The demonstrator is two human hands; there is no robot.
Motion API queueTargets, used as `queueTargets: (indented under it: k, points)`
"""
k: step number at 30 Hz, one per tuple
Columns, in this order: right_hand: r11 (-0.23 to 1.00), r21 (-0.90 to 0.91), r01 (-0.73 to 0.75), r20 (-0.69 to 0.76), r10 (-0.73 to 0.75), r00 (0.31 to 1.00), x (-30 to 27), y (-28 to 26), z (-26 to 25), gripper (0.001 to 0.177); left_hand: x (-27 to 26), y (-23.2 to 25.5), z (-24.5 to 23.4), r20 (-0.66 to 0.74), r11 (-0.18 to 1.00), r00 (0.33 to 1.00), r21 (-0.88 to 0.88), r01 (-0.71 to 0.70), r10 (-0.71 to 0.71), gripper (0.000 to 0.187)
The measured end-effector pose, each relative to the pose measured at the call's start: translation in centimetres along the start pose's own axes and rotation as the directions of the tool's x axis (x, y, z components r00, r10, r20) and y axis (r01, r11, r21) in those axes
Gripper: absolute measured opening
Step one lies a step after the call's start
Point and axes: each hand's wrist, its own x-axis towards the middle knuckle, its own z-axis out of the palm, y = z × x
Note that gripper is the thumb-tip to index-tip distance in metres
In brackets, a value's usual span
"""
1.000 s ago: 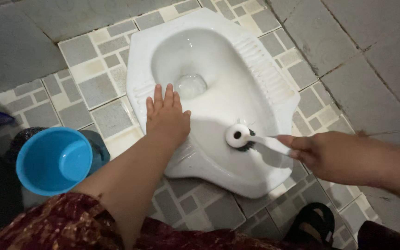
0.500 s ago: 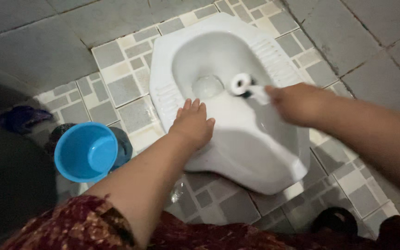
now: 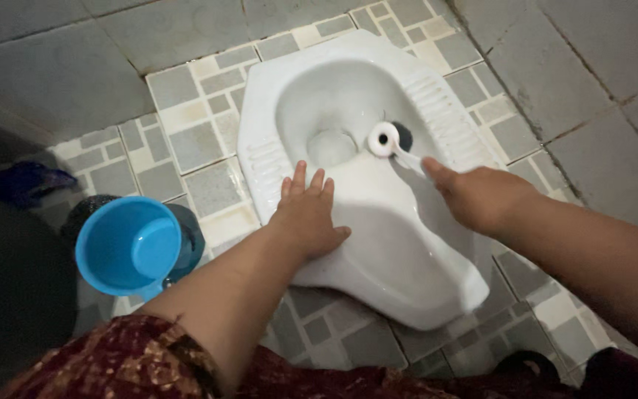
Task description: The person cleans a squat toilet by pouring water from a blue scoop and scrubbing with a toilet brush. They apply a cleaning agent from a sachet and continue scrubbing the bowl and surrounding tiles.
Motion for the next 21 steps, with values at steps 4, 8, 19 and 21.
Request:
queueTargets:
  k: [4, 8, 19, 21]
  points:
    - [0.994, 0.104, 0.014, -0.056, -0.008, 0.998, 1.4, -2.2, -0.5, 0.064, -0.2, 0.7, -0.6, 0.007, 0.996, 0.999, -0.078, 0.036, -0.035, 0.097]
    - [0.995, 0.082, -0.053, 0.039, 0.05, 0.998, -1.2, -1.4, 1.2, 0.064, 2.1, 4.0, 0.2, -0.012, 0.914, 0.999, -0.403, -0.052, 0.052, 0.09]
    - [0.989, 0.149, 0.017, 0.034, -0.022, 0.999, -5.9, 3.6, 6.4, 0.043, 5.6, 15.9, 8.0, -0.381, 0.766, 0.78, -0.23, -0.6, 0.496, 0.065]
    - [0.99, 0.135, 0.033, -0.046, -0.027, 0.999, -3.2, 2.7, 6.1, 0.037, 7.5, 15.4, 5.6, -0.071, 0.42, 0.98, -0.896, -0.145, 0.188, 0.086]
